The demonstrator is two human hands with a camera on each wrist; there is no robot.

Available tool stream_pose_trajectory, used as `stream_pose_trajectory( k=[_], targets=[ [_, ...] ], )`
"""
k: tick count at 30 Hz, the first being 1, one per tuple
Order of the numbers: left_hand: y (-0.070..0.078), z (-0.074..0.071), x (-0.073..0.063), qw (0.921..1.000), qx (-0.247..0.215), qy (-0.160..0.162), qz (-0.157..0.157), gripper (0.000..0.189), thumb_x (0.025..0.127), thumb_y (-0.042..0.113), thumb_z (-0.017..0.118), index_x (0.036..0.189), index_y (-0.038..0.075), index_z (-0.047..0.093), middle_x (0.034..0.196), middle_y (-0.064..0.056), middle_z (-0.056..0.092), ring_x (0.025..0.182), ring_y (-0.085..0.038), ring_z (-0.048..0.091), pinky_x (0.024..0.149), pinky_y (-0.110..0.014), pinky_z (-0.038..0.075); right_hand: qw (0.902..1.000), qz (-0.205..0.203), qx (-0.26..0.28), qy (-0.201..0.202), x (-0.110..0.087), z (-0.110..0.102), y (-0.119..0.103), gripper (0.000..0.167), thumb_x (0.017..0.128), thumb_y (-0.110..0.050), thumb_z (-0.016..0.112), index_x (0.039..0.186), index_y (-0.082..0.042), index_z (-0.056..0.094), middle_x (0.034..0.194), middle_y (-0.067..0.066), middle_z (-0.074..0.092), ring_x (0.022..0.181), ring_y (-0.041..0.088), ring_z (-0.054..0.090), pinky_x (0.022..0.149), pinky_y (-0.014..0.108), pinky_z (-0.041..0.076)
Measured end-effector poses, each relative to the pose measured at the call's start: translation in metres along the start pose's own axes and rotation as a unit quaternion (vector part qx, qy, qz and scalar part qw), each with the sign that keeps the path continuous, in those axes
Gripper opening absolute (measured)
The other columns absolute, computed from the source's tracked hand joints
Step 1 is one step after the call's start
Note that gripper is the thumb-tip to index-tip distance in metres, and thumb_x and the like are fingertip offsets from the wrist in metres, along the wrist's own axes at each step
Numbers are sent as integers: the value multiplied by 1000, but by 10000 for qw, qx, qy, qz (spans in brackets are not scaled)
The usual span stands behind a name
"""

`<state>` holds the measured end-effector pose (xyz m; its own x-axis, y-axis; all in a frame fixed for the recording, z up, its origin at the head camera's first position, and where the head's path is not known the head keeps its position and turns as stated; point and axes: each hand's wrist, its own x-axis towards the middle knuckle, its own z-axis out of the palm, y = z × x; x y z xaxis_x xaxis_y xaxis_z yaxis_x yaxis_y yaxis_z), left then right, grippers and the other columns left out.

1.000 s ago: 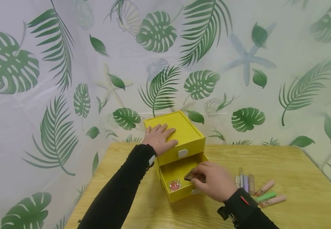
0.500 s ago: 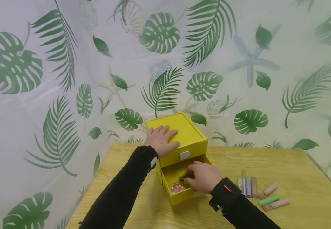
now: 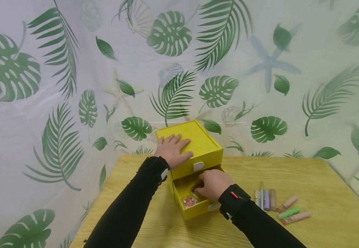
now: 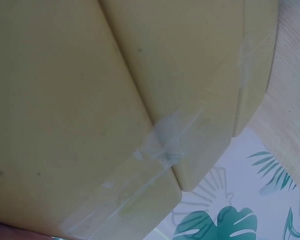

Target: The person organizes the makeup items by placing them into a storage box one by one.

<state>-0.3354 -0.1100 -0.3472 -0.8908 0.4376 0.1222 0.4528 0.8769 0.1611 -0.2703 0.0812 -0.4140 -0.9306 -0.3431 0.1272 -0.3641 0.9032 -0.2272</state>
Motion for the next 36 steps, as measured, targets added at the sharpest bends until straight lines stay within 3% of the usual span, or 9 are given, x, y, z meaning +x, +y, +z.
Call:
stream_pose_trajectory(
  k=[11, 29, 33, 36],
  targets=[
    [-1, -1, -2, 10000, -62, 66, 31, 63, 102, 58, 43, 156, 27, 43, 163, -8, 32, 151, -31, 24, 121, -60, 12, 9988, -112, -408, 260, 11, 11, -7, 36, 81, -49, 82, 69, -20, 64, 55, -10, 49, 55, 10, 47, 55, 30, 41],
    [0, -1, -3, 9999, -86, 126, 55, 62, 101, 57, 45, 155, 27, 45, 163, -8, 34, 150, -31, 26, 120, -60, 13, 9987, -236, -338, -314, 10, 12, -3, 26, 94, -42, 68, 73, -26, 69, 62, -12, 55, 59, 9, 51, 60, 32, 46],
    [0, -1, -3, 9999, -48, 90, 35, 62, 101, 58, 44, 156, 28, 44, 163, -7, 33, 150, -31, 25, 121, -59, 13, 9986, -138, -223, -453, 9, 10, -2, 21, 95, -40, 67, 91, -22, 77, 78, -8, 66, 73, 13, 61, 69, 35, 52],
    [0, -2, -3, 10000, -29, 70, 18, 63, 101, 59, 43, 156, 28, 43, 163, -7, 33, 151, -31, 25, 121, -59, 12, 9985, -121, -154, -512, 7, 9, -3, 26, 95, -38, 68, 106, -17, 78, 92, -3, 72, 85, 17, 66, 76, 39, 55]
  ],
)
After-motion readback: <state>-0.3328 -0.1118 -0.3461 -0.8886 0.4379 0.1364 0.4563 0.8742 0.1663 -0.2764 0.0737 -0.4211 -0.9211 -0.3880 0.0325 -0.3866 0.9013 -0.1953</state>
